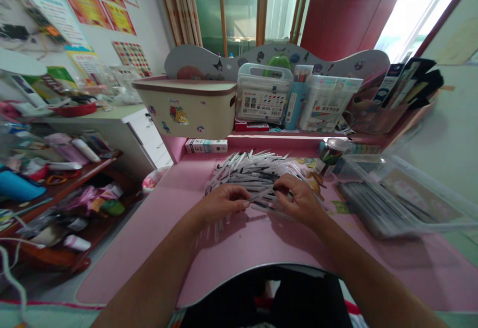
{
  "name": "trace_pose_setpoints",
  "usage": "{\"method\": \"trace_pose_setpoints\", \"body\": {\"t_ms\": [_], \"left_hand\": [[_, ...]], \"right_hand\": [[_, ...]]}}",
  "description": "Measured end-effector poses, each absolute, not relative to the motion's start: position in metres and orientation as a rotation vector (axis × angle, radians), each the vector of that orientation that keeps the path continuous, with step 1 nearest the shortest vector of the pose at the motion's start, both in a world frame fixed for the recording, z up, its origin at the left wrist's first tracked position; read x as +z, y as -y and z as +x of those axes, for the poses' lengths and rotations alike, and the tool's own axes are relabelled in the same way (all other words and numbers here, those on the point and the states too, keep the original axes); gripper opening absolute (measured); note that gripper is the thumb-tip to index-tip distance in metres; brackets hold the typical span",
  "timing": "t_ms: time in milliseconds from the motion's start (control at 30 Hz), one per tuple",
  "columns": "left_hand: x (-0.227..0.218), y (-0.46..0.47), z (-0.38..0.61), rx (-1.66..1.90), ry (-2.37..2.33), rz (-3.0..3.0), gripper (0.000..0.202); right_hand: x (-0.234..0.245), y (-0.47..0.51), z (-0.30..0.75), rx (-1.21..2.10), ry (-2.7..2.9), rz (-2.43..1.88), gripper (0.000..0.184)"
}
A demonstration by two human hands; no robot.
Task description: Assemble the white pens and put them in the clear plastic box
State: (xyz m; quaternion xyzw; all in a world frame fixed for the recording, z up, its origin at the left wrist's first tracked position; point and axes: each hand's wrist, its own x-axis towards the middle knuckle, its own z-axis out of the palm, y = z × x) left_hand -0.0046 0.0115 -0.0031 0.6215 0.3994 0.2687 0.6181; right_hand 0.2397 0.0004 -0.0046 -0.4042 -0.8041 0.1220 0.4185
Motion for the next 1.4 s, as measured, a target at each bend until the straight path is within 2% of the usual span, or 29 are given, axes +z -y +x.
{"method": "trace_pose_setpoints", "body": {"t_ms": [333,867,1400], "left_hand": [[-0.0005,-0.0116,-0.0044,0.614,-0.943,1.498,0.016],[0.0002,-0.0112,-0.0052,0.63,-0.937,1.463,0.017],[0.0013,-0.0109,-0.0062,0.593,-0.918,1.493,0.021]], "right_hand": [[-0.0079,0.0012,0.2405,0.198,2.121,-0.993,0.01],[-0.0071,-0.0019,0.2406,0.665,1.881,-1.066,0.011],[-0.0032,0.0,0.242,0.741,1.902,-1.081,0.01]]}}
